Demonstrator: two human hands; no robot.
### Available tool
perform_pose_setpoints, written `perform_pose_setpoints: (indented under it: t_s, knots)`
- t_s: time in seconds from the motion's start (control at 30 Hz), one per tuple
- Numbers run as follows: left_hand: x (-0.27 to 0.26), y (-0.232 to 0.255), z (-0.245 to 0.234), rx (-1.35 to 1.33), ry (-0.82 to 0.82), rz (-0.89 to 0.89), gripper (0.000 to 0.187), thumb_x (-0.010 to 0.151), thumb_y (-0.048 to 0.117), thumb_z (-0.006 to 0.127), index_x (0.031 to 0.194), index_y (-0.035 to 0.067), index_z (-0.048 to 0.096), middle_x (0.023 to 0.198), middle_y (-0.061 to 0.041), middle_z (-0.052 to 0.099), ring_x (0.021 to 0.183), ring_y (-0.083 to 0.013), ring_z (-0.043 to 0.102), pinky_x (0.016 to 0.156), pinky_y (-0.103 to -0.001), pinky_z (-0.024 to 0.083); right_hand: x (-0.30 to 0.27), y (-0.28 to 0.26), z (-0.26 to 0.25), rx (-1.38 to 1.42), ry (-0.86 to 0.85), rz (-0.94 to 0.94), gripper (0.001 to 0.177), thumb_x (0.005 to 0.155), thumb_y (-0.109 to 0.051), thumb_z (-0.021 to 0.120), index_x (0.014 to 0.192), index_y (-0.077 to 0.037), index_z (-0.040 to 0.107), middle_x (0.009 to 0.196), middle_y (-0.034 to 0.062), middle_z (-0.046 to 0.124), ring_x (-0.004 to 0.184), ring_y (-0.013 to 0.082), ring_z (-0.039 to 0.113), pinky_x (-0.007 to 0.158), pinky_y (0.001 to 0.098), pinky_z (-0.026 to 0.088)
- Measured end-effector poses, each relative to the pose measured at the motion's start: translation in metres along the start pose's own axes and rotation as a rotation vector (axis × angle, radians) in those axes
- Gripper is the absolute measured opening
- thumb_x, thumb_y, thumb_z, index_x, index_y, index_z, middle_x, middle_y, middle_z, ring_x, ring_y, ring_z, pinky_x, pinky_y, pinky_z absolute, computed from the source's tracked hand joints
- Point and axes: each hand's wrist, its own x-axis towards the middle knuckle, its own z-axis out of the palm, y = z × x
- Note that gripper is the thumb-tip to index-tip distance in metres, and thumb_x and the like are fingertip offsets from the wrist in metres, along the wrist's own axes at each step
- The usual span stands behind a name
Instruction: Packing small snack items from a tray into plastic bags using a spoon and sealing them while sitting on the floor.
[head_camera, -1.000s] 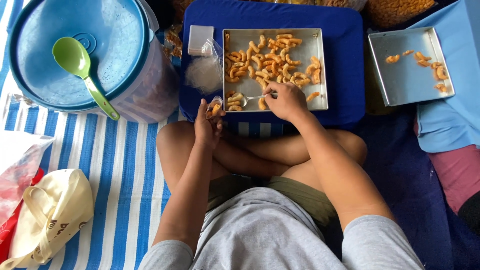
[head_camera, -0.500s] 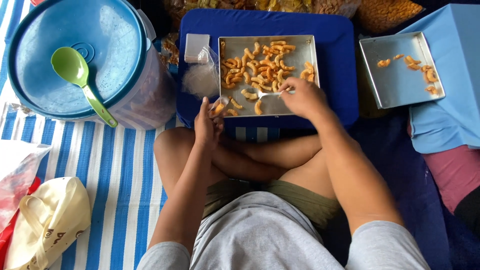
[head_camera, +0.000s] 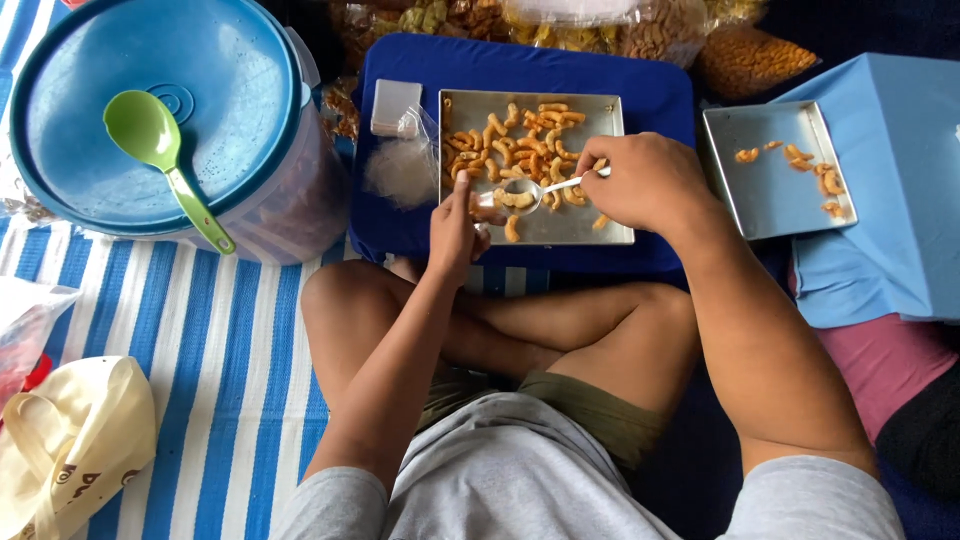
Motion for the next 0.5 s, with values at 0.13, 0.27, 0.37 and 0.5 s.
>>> perform_pose_setpoints:
  t_s: [0.13,0.27,0.37,0.5]
  knots:
    - [-0.001,-0.004,0.003,0.064,-0.053,0.032,0.064,0.1,0.066,0.049,0.096,0.004,0.063,0.067,-0.023,0.071,0.033,-0.0162,0.046,0.03,-0.027,0.033,0.0,-0.004,-0.002,-0.003,-0.002,-0.04,0.021,0.09,-0.03,0.055,0.092,-0.022,0.074,0.09,0.0127,0.077,0.103,0.0396,0.07,0.089,0.0518,0.054]
    - [0.001,-0.013,0.005,0.138,-0.093,0.029,0.064,0.101,0.066,0.051,0.114,0.005,0.065,0.051,-0.02,0.058,0.031,-0.0219,0.046,0.03,-0.028,0.033,0.001,-0.004,-0.002,-0.054,-0.019,-0.032,0.022,0.089,-0.033,0.054,0.09,-0.023,0.074,0.087,0.0136,0.076,0.101,0.0399,0.071,0.089,0.0518,0.054]
    - [0.003,-0.016,0.008,0.11,-0.12,0.013,0.067,0.102,0.065,0.048,0.12,0.003,0.063,0.057,-0.024,0.062,0.033,-0.0216,0.049,0.03,-0.027,0.034,0.002,-0.005,0.002,-0.085,0.006,-0.05,0.022,0.089,-0.034,0.053,0.091,-0.024,0.073,0.086,0.0141,0.076,0.099,0.0408,0.071,0.087,0.0524,0.054]
    - [0.016,-0.034,0.008,-0.033,-0.098,-0.031,0.071,0.104,0.062,0.047,0.12,-0.005,0.059,0.076,-0.03,0.071,0.046,-0.0245,0.064,0.037,-0.03,0.046,0.003,-0.003,0.018,-0.124,0.159,-0.153,0.018,0.09,-0.034,0.055,0.09,-0.023,0.069,0.082,0.0118,0.073,0.094,0.0392,0.072,0.082,0.0527,0.055]
